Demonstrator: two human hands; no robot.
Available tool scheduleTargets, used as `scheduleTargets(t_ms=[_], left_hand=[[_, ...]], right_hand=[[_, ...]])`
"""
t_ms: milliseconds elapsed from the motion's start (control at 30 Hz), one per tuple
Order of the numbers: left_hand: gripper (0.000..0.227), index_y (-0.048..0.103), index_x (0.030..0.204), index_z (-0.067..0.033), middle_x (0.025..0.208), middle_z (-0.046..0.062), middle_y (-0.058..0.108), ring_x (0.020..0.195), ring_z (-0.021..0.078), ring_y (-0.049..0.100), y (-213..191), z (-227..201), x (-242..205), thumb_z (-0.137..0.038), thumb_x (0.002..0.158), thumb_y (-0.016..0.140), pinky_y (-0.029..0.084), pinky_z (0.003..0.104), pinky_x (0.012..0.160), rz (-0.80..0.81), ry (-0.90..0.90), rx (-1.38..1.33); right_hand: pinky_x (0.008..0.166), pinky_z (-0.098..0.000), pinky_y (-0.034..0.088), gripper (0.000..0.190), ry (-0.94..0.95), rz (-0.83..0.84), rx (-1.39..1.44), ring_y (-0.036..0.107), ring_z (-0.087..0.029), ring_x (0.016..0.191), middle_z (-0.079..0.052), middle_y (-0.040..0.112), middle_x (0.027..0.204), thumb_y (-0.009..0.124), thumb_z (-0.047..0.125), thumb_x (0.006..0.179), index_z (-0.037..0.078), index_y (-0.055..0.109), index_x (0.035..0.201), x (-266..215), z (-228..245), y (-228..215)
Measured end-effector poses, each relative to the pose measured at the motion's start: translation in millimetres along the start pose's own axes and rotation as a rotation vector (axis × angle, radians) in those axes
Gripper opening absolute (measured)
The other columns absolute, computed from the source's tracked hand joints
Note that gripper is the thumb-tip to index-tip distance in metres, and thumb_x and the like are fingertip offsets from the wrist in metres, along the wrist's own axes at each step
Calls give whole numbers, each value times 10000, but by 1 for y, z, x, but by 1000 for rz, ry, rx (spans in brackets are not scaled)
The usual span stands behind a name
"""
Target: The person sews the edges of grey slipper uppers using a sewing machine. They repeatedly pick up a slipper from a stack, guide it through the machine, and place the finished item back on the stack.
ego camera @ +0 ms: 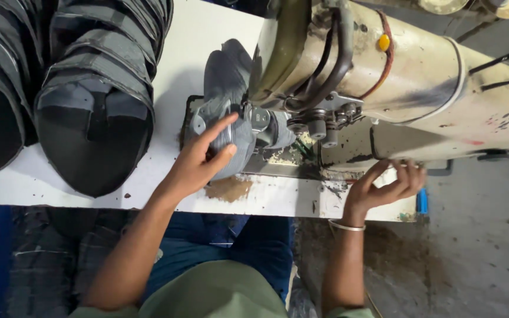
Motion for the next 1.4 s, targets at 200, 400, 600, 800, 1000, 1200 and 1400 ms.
scheduleTargets(t_ms=[200,400,600,800,1000,1200,1400], left_hand=[[595,483,1517,-199,1176,-15,688,655,48,444,1,-4,-14,-187,950,662,441,244,586,6,-11,78],[581,483,1543,-191,1155,35,689,826,38,549,-2,0,-10,-175,994,675,503,249,713,-12,161,50],[622,497,1544,-246,1011,101,697,726,121,517,-5,-4,-11,-175,949,667,495,283,688,27,-93,116],[601,475,1534,-200,1247,110,728,893,135,622,-8,4,-7,-181,961,656,530,293,814,20,95,101],[568,489,1540,-223,1373,169,653,1107,260,696,1,23,-11,-225,998,663,535,348,907,-29,153,90],[608,526,1470,-219,1069,214,627,834,349,659,0,27,-42,-332,918,753,545,433,657,-318,424,686],[429,643,1409,-203,974,131,719,831,305,706,4,8,-59,-237,985,695,567,408,714,-211,327,606]], right_hand=[[1288,-579,283,207,33,-3,-21,429,-359,1433,-137,549,1377,680,-68,1046,48,601,1199,31,13,-10],[903,-386,491,274,85,328,371,583,-272,1033,-145,620,1199,717,139,967,18,574,1167,18,63,33],[871,-471,522,488,-315,960,113,658,-374,1055,-153,701,1156,766,274,879,85,626,1306,30,171,119],[1081,-461,487,356,-71,750,649,607,-325,1272,-171,652,1377,582,259,1138,-7,587,1375,-35,47,230],[1031,-404,489,483,180,659,710,588,-279,1186,-182,646,1287,529,424,1132,-13,605,1323,-65,-32,240],[775,-323,507,631,979,878,904,644,-195,800,-107,707,825,409,516,1106,11,701,867,-78,136,115],[987,-334,502,279,1219,855,1729,622,-144,1016,-58,651,1089,505,254,1222,11,609,1133,-78,196,77]])
Point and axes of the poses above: each hand's wrist, its own x-axis towards the middle knuckle, its own y-axis out of the palm, z = x × y, the point moved 4 cm from there along x, towards the middle knuckle
